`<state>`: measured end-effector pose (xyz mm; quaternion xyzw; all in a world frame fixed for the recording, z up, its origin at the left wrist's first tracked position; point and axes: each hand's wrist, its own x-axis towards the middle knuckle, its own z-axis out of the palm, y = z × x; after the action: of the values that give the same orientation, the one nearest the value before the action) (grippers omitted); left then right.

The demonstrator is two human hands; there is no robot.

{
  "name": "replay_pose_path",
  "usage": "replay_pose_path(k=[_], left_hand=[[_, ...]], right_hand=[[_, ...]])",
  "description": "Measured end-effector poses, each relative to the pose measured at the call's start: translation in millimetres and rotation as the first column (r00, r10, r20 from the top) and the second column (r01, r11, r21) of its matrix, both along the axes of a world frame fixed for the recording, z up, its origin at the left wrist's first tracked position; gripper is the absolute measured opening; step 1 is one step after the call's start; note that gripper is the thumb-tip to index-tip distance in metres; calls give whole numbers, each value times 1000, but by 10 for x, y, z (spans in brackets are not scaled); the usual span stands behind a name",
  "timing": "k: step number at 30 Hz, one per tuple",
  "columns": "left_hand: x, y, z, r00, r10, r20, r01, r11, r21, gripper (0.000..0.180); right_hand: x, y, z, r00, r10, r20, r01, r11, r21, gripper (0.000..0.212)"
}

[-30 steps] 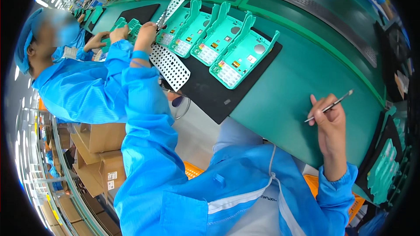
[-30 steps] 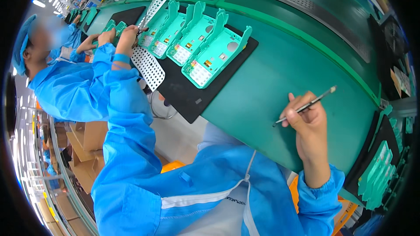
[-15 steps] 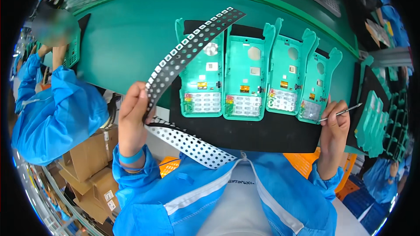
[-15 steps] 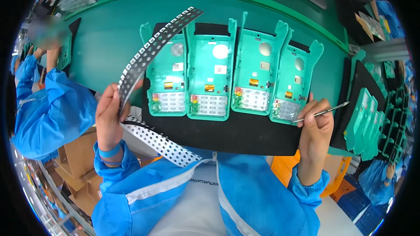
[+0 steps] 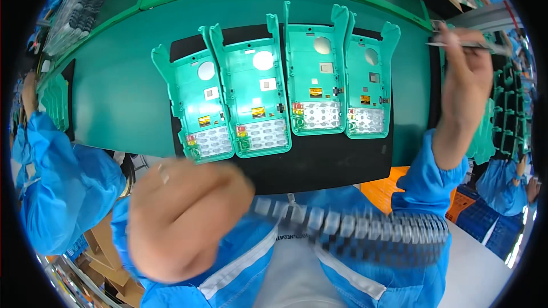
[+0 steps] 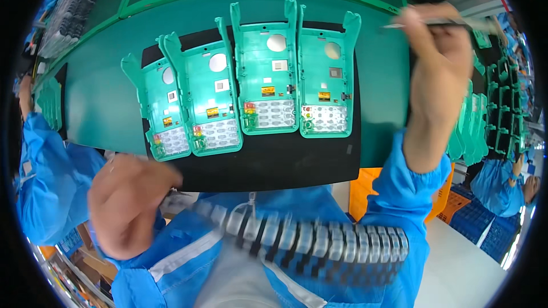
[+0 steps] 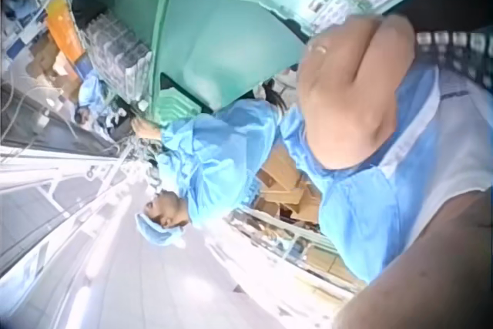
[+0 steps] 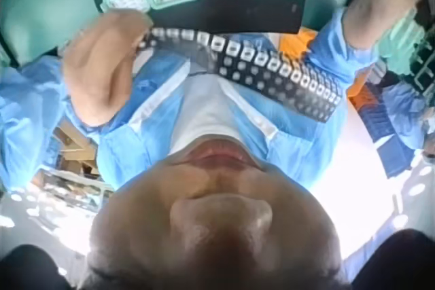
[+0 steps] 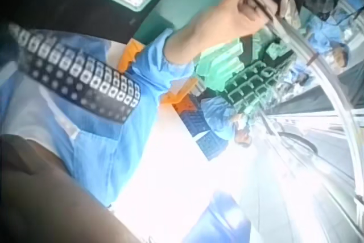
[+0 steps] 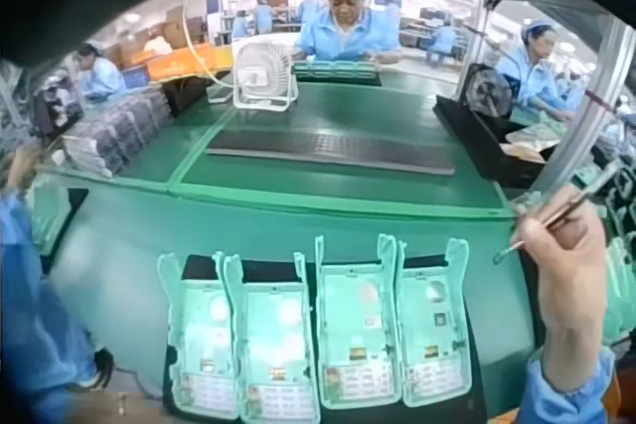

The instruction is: Assembling electronic components into plastic housings on a production line.

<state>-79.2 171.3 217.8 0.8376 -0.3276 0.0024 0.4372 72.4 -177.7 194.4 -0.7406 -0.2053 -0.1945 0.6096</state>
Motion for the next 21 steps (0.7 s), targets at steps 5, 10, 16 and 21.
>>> replay_pose_path(k=[5, 10, 16, 21], left_hand=[[241, -517, -453, 921, 275, 276, -375, 820, 433, 26], [382, -567, -643, 900, 376, 220, -431, 843, 321, 28], [418, -556, -654, 909, 400, 115, -416, 857, 303, 28], [437, -572, -630, 908, 411, 82, -418, 876, 242, 5]], right_hand=[[340, 401, -236, 999, 53, -3, -51, 928, -369, 18], [403, 446, -358, 988, 55, -146, -117, 879, -461, 11], [436, 446, -424, 999, 26, -47, -48, 818, -573, 12], [308, 666, -283, 985, -156, -79, 79, 798, -597, 15]])
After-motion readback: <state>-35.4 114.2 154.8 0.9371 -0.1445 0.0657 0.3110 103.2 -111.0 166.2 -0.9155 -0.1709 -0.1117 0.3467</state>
